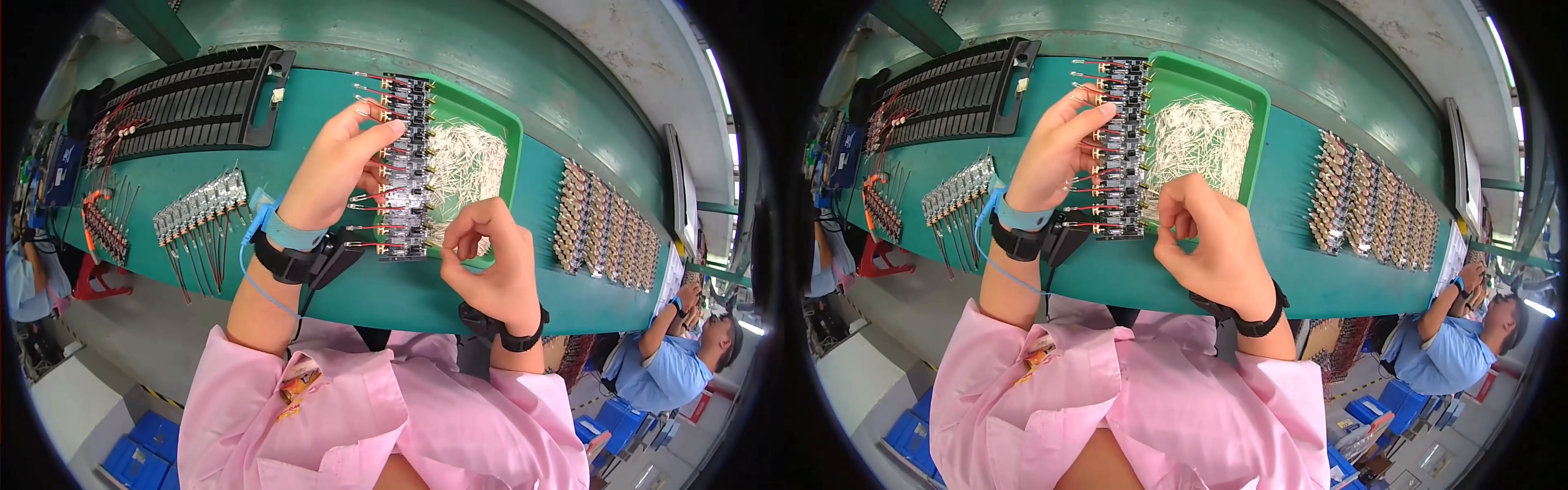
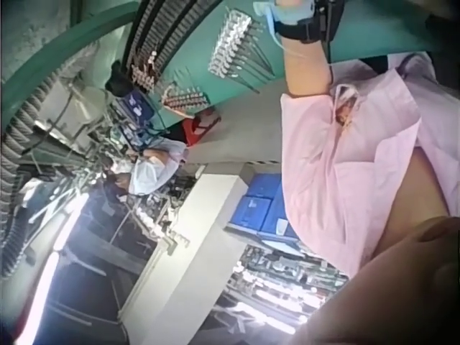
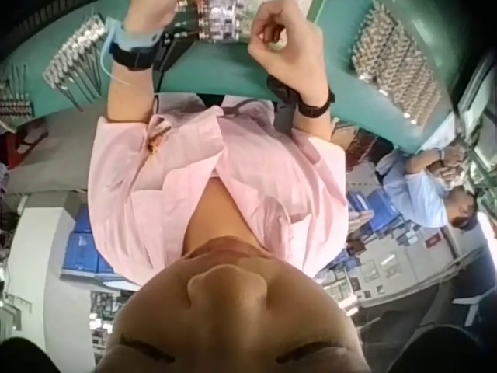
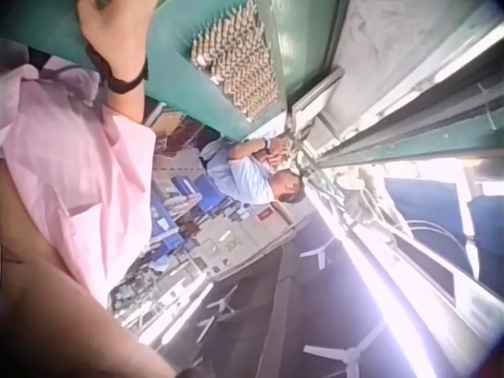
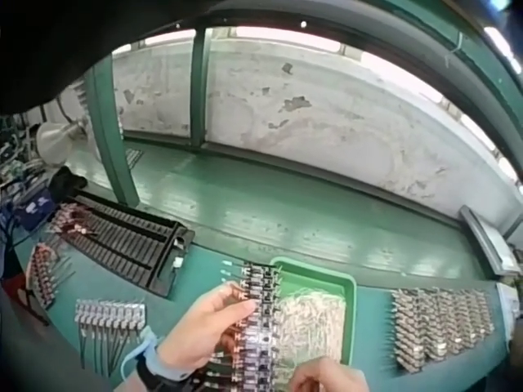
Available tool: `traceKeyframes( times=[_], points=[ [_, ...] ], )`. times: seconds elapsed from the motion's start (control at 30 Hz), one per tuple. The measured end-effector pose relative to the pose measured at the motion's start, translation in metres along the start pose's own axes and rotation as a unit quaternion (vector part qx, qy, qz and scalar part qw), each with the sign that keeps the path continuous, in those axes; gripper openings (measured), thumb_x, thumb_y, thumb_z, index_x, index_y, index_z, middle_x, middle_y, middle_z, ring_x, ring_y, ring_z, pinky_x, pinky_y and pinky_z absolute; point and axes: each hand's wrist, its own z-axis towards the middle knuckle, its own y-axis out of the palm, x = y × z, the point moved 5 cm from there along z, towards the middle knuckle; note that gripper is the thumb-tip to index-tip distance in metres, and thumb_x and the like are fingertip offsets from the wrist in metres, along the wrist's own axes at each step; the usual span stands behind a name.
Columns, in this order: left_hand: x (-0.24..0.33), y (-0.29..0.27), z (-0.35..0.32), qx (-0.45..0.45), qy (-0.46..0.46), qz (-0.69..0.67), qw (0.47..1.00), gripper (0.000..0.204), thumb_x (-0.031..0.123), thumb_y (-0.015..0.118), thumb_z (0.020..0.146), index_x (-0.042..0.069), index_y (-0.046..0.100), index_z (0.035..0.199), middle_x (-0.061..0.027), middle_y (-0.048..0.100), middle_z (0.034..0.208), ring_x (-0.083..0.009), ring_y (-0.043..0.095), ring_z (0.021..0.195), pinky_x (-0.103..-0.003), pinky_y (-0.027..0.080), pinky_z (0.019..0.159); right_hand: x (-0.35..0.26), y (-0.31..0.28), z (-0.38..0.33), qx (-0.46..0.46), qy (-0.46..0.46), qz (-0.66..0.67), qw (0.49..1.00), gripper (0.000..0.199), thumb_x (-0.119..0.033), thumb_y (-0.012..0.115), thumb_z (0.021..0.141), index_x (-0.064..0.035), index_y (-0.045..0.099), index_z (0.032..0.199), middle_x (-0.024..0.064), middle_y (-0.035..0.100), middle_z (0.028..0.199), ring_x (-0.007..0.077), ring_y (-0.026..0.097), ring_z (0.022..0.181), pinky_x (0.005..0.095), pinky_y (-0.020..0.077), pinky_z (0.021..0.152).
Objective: The person picks up a circuit board strip and inserts small white components into it by hand, one at a time, from a green tray. After filling the strip, the person places it on the table and picks up another circuit board strip to repeat the process.
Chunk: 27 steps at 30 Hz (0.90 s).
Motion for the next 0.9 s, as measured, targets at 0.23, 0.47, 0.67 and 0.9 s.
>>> traceKeyframes(
  times=[0.23,0.47,0.67,0.9],
  points=[
    [-0.0005,0.0,-0.0007,0.002,0.006,0.004,1.0,0.019,0.021,0.055,0.085,0.007,0.05,0.095,-0.0027,0.053,0.073,-0.0089,0.051,0.048,-0.023,0.044,0.036,-0.0033,0.003,-0.0026,-0.032,-0.006,-0.019,0.999,0.036,0.011,0.059,0.061,-0.0026,0.042,0.09,0.0028,0.055,0.068,0.0076,0.048,0.054,0.0202,0.0389,0.051],
    [-0.0011,0.0017,-0.001,-0.002,0.001,0.005,1.0,0.019,0.022,0.055,0.085,0.006,0.049,0.095,-0.0021,0.053,0.07,-0.0088,0.051,0.048,-0.022,0.043,0.036,-0.0064,0.0037,-0.0031,-0.021,-0.019,0.017,0.999,0.041,0.011,0.058,0.063,-0.0027,0.041,0.097,0.0034,0.056,0.07,0.0083,0.047,0.056,0.0211,0.0381,0.053],
    [0.0011,0.0025,-0.0012,0.003,0.003,0.013,1.0,0.018,0.022,0.055,0.085,0.006,0.049,0.093,-0.0015,0.053,0.068,-0.0085,0.051,0.047,-0.022,0.043,0.037,0.0011,0.0026,-0.009,0.002,-0.025,0.075,0.997,0.046,0.011,0.058,0.065,-0.0037,0.037,0.103,0.0052,0.057,0.073,0.0085,0.046,0.057,0.021,0.0369,0.053],
    [0.0024,0.0032,-0.0019,-0.001,-0.003,0.008,1.0,0.018,0.022,0.055,0.085,0.007,0.05,0.092,-0.0018,0.053,0.072,-0.008,0.051,0.048,-0.022,0.043,0.038,-0.0009,0.0041,-0.0078,-0.002,-0.036,0.05,0.998,0.047,0.011,0.059,0.065,-0.0036,0.037,0.104,0.0058,0.057,0.074,0.0078,0.045,0.057,0.0204,0.0364,0.053]
  ],
)
